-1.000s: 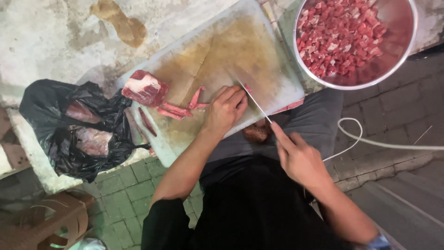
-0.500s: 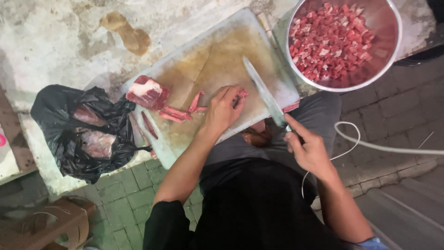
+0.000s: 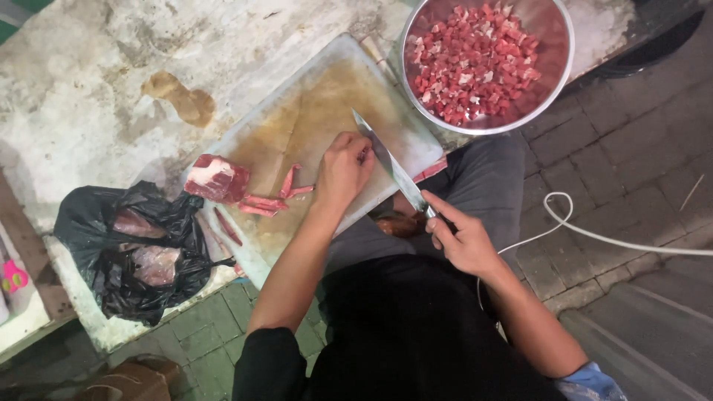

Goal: Cutting raw meat into small cubes on a cutting board and transferring them to a metal bowl.

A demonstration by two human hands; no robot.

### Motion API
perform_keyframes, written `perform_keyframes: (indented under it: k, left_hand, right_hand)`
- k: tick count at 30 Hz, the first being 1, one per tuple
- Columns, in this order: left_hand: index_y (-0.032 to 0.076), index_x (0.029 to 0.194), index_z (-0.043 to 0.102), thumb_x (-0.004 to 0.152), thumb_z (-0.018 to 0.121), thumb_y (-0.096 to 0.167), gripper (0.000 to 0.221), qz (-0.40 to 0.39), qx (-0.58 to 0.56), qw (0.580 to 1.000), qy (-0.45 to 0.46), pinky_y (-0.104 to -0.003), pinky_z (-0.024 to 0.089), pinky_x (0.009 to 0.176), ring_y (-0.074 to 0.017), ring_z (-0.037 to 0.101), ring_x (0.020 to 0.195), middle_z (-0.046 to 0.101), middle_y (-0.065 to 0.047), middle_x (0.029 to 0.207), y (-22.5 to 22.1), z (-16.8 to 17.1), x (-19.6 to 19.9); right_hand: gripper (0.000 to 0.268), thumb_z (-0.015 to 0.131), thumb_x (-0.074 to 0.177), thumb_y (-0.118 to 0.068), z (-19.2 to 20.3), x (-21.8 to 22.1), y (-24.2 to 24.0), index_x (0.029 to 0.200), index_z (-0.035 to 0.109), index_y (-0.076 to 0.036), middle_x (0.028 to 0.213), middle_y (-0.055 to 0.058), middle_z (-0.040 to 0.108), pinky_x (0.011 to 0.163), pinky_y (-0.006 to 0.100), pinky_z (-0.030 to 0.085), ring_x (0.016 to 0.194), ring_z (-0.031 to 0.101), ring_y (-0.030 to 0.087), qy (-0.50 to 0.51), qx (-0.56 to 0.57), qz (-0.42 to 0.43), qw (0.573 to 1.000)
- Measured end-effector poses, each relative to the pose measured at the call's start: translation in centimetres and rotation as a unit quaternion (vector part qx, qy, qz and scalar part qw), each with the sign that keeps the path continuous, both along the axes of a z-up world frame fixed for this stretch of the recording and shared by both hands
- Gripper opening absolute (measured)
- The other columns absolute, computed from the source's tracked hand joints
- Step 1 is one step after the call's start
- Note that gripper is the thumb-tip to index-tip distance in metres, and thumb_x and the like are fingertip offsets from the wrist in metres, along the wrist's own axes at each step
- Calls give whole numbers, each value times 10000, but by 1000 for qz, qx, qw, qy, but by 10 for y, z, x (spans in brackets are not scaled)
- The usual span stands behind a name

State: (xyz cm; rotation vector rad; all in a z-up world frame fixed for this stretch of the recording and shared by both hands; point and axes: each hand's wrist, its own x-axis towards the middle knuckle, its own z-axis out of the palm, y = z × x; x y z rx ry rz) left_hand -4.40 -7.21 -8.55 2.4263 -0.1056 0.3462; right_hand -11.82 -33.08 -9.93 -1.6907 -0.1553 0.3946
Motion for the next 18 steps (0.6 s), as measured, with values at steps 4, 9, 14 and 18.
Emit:
perform_keyframes:
  k: [4,9,14,18]
  left_hand:
    - [41,844,699,790,690,45,56,-5,64,997,-45,-377,580,642,-342,691,750,655,-135,836,-4,-12,-1]
    - [58,744,603,675,689,55,110,12,66,994,-82,-398,552,582,-340,644,664,583,-111,740,-7,-26,11]
    - [117,781,629,704,706,104,110,-20,-2,987,-159,-356,545,625,-295,648,722,584,-58,756,-35,16,57]
    - [1,1139,690,881,566,-63,293,-182,17,976,-116,-521,476,1059,-392,560,1206,588,-213,1287,-73,77,96]
  right_hand:
    - [445,558,936,-27,8,-5,-4,1367,589,-136,691,150,692,299,269,461,376,559,157,-21,10,-16,1000]
    - [464,490,951,5,2,-16,-21,1400,535,-99,745,171,659,307,270,472,460,578,166,12,100,-84,991]
    - [477,598,906,-47,-4,-16,-36,1381,577,-83,897,206,681,472,355,519,664,651,251,-82,2,-74,994]
    - [549,538,910,-109,37,-5,-11,1451,481,-182,1150,23,595,910,287,463,1011,620,193,-202,-228,69,950]
